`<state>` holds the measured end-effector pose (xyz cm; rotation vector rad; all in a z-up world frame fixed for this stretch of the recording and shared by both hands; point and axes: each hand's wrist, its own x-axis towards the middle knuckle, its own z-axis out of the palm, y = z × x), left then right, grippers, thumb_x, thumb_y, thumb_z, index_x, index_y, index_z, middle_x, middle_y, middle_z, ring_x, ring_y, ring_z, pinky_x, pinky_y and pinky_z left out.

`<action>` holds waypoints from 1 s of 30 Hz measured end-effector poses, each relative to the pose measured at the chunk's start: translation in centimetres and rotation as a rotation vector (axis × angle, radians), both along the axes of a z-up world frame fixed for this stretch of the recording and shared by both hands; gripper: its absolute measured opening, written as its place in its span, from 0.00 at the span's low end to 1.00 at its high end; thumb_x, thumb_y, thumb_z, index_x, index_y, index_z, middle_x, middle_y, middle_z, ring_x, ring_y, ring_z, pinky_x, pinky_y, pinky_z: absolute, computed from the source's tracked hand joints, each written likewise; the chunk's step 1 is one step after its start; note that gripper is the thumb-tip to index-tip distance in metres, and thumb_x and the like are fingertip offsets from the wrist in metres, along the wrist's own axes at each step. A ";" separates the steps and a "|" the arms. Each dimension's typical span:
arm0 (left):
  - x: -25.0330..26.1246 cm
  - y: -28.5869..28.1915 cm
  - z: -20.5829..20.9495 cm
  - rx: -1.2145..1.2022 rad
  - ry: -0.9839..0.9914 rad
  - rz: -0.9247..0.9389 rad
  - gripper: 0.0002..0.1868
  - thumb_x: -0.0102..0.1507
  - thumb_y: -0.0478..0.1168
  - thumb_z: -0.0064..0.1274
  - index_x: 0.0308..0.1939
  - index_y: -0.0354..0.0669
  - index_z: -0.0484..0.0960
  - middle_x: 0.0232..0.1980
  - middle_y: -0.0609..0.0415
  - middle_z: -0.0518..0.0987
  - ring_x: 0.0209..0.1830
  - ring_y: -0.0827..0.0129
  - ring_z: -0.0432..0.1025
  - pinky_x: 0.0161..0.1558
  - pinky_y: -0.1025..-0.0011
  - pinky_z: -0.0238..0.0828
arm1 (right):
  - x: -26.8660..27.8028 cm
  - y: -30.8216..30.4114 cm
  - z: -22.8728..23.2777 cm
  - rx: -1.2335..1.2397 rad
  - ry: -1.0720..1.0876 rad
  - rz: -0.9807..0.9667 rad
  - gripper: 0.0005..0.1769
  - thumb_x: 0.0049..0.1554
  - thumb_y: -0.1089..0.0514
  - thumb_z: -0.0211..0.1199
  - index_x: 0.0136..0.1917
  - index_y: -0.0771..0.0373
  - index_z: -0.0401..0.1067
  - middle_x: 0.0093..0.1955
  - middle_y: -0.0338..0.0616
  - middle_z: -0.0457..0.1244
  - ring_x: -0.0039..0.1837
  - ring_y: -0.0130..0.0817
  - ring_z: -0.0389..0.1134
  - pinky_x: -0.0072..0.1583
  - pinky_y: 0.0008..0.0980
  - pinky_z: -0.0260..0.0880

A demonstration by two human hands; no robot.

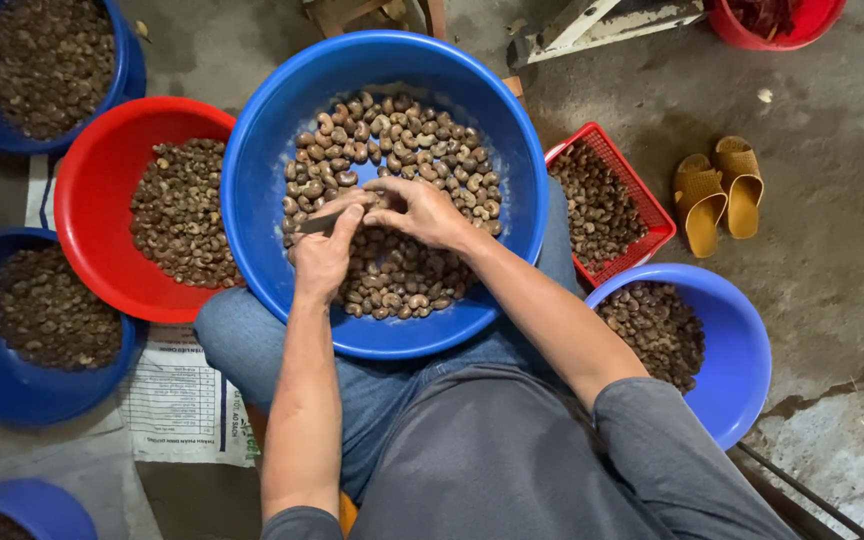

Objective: A person sits on the floor and uses a small metal tool to crack open nuts one by one from a large blue bowl.

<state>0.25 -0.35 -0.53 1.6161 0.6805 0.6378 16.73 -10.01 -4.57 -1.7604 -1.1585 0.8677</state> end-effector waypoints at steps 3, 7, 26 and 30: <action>-0.4 -0.2 -0.9 0.028 0.043 0.009 0.08 0.69 0.39 0.59 0.49 0.41 0.88 0.49 0.43 0.85 0.56 0.59 0.77 0.57 0.57 0.74 | 0.1 -0.1 -0.4 -0.018 0.014 0.037 0.29 0.57 0.42 0.73 0.69 0.47 0.71 0.48 0.44 0.72 0.52 0.47 0.75 0.55 0.48 0.75; 0.1 -0.1 0.2 0.040 0.032 0.029 0.09 0.70 0.40 0.57 0.50 0.43 0.88 0.50 0.43 0.85 0.57 0.61 0.77 0.58 0.58 0.74 | 0.1 0.1 0.3 0.004 0.016 0.055 0.28 0.59 0.43 0.70 0.69 0.49 0.70 0.48 0.45 0.72 0.52 0.49 0.75 0.55 0.48 0.75; 0.1 0.2 0.6 0.056 -0.112 -0.012 0.10 0.72 0.39 0.55 0.51 0.37 0.86 0.54 0.40 0.83 0.57 0.55 0.77 0.57 0.54 0.74 | 0.4 0.2 0.5 0.106 0.890 0.129 0.22 0.68 0.57 0.54 0.72 0.65 0.57 0.57 0.57 0.68 0.45 0.44 0.77 0.46 0.32 0.83; -0.3 0.9 -0.5 0.113 -0.120 -0.012 0.09 0.71 0.37 0.55 0.50 0.36 0.86 0.53 0.40 0.84 0.56 0.53 0.78 0.56 0.53 0.75 | 0.2 0.1 0.9 0.121 0.894 0.135 0.23 0.68 0.58 0.55 0.73 0.65 0.58 0.56 0.58 0.69 0.45 0.44 0.77 0.45 0.32 0.83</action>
